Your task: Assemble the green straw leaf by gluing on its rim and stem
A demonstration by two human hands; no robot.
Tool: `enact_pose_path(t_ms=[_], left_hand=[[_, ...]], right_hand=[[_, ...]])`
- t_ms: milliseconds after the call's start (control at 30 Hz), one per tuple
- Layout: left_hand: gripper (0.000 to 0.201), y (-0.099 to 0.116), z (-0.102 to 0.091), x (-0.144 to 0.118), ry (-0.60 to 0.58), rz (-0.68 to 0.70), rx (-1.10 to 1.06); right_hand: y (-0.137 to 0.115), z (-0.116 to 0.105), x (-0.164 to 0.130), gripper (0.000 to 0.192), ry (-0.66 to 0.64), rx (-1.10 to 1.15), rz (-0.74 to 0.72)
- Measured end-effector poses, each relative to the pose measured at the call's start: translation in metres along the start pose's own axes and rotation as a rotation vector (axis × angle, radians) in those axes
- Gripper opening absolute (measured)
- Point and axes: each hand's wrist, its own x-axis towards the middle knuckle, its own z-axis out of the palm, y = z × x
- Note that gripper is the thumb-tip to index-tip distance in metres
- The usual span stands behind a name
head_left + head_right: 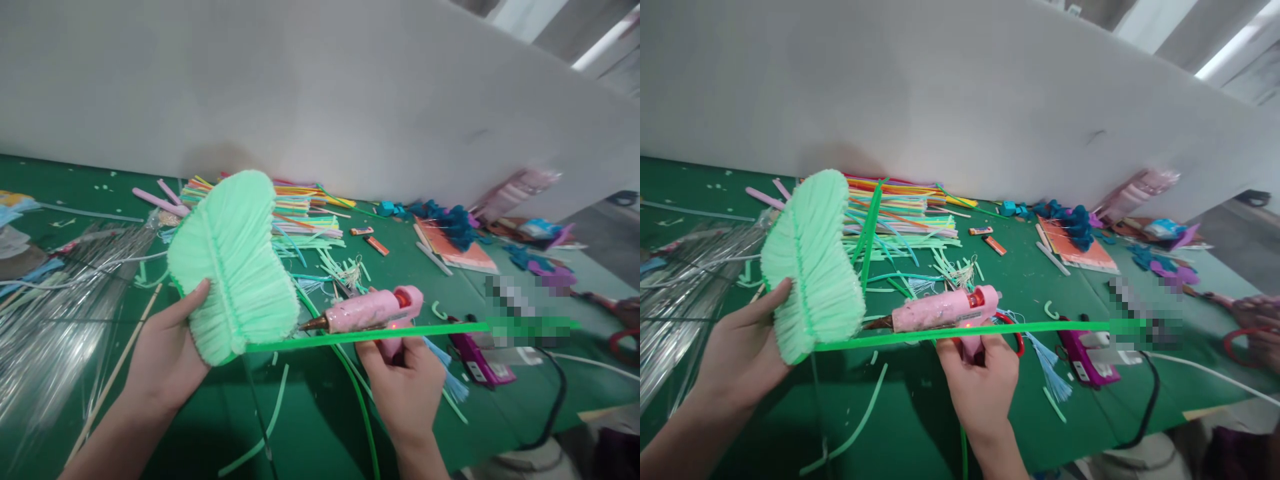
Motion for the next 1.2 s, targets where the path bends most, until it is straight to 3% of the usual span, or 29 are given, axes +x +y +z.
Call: enact_pose_path(t_ms=[333, 700, 1200], left_hand=[[0.049, -0.0019, -0.0016, -0.0011, 0.005, 0.012, 0.057], [0.049, -0.0021, 0.0, 0.0009, 0.029, -0.011, 0.079], [0.046, -0.0039, 0.0, -0.0027, 0.03, -0.054, 0.131]], right_hand=[[0.0023, -0.0021, 0.0004, 0.037, -0.045, 0.043, -0.009], [0.0037, -0.0039, 0.0034, 0.027, -0.064, 0.093, 0.004], [0.0006, -0.0023, 0.0065, 0.037, -0.046, 0.152, 0.042]])
